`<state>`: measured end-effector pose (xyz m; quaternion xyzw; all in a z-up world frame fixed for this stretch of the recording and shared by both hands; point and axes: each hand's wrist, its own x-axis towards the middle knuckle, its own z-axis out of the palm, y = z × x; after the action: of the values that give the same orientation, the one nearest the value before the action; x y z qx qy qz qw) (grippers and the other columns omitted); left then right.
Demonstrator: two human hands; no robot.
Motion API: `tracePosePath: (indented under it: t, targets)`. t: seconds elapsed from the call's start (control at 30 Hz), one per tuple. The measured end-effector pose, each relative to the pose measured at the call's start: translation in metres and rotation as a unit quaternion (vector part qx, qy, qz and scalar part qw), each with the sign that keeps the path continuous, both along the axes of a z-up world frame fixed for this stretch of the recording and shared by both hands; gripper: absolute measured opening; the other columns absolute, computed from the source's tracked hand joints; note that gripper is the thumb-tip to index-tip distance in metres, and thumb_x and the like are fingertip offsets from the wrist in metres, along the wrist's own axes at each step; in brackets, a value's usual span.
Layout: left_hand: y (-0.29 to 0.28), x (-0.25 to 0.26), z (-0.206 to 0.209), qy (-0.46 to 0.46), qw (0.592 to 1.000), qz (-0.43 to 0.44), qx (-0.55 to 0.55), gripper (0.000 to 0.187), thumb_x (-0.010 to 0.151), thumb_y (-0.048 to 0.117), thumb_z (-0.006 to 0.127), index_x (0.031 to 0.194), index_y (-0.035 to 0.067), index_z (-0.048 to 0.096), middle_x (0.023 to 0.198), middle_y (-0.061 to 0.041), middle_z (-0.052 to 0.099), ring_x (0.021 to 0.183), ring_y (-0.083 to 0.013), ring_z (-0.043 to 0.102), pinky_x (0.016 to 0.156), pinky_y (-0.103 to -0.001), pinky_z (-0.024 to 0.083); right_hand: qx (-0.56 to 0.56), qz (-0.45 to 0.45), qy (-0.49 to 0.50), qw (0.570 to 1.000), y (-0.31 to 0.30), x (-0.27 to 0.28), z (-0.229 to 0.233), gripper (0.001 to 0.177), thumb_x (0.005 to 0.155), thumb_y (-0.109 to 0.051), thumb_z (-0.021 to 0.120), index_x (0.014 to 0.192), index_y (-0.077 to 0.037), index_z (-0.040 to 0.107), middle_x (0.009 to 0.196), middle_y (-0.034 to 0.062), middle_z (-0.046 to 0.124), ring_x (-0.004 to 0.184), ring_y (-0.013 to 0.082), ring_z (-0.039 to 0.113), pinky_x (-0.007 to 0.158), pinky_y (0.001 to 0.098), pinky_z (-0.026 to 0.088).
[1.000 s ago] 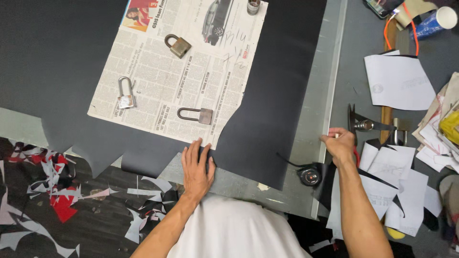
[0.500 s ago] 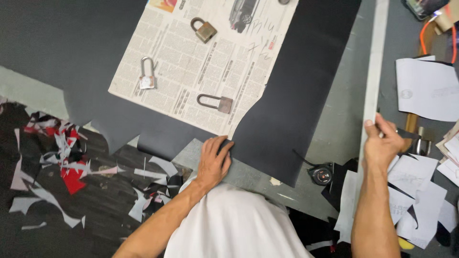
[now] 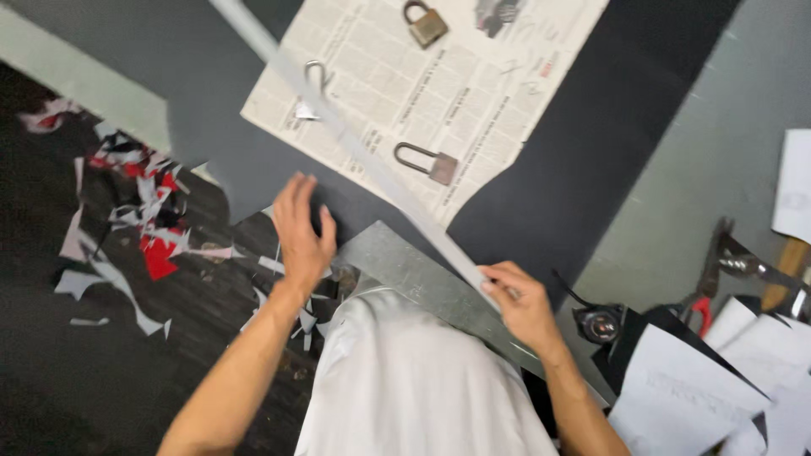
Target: The person uses scissors to cut a dark sheet of material along a newspaper template, then marks the cut piece with a white marker. They measure the material with a tape measure and a ruler, and arrange newspapers and padlocks on the work surface.
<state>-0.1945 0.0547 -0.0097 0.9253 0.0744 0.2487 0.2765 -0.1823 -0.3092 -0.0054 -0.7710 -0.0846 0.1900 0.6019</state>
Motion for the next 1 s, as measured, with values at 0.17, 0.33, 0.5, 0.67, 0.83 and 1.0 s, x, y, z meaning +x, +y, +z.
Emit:
tracePosePath:
  t: [0.17,0.33,0.5,0.67,0.83,1.0]
  targets:
    - [0.078,0.022,0.006,0.074,0.987,-0.026,0.138,0.056,0.095,0.007,0.065,0.15,0.01,0.056,0.16,-0.028,0.034,0.145,-0.0484,0.033,0.117,-0.06,0.03,-0.073,0.064,0.065,0.993,0.046,0.009,0.0,0.026,0.093,-0.006,0.069,0.117,-0.005,0.077,0.1,0.0037,0.07,0.076,0.0142,0.056,0.068,0.0259,0.047]
    - [0.108,0.041,-0.004,0.123,0.969,-0.096,0.193,0.046,0.099,0.015,0.067,0.144,0.018,0.06,0.16,-0.021,0.041,0.149,-0.0419,0.034,0.118,-0.061,0.027,-0.182,0.053,-0.125,0.974,0.039,0.021,0.026,0.035,0.086,-0.011,0.077,0.121,-0.012,0.075,0.107,0.0036,0.069,0.087,0.0152,0.061,0.069,0.0271,0.052]
    - [0.119,0.047,-0.004,0.14,0.966,-0.133,0.171,0.044,0.099,0.023,0.069,0.141,0.015,0.062,0.153,-0.017,0.05,0.147,-0.0352,0.041,0.119,-0.059,0.029,-0.311,-0.049,-0.068,0.947,-0.022,-0.01,0.048,0.046,0.08,-0.018,0.081,0.126,-0.02,0.074,0.113,0.0005,0.069,0.075,0.0179,0.061,0.068,0.0304,0.054]
    - [0.125,0.061,0.005,0.102,0.96,-0.179,0.189,0.043,0.098,0.025,0.072,0.14,0.015,0.065,0.153,-0.017,0.053,0.145,-0.0361,0.047,0.118,-0.055,0.032,-0.442,-0.164,-0.175,0.864,-0.082,-0.061,0.025,0.053,0.078,-0.026,0.086,0.128,-0.018,0.073,0.117,0.0106,0.058,0.089,0.0232,0.061,0.071,0.0337,0.051]
    - [0.121,0.07,0.007,0.11,0.967,-0.156,0.167,0.039,0.094,0.028,0.077,0.13,0.014,0.069,0.138,-0.012,0.061,0.127,-0.0352,0.056,0.112,-0.048,0.04,-0.509,-0.234,-0.203,0.803,-0.119,-0.069,-0.007,0.045,0.093,-0.022,0.084,0.136,-0.017,0.075,0.116,0.0121,0.053,0.093,0.0278,0.057,0.077,0.0387,0.051]
    - [0.117,0.066,0.01,0.083,0.973,-0.141,0.163,0.036,0.094,0.027,0.078,0.126,0.012,0.071,0.131,-0.011,0.063,0.119,-0.0338,0.06,0.104,-0.045,0.046,-0.447,-0.237,-0.217,0.835,-0.106,-0.076,-0.013,0.034,0.096,-0.021,0.08,0.129,-0.015,0.075,0.117,0.0092,0.059,0.085,0.0212,0.058,0.073,0.0352,0.052]
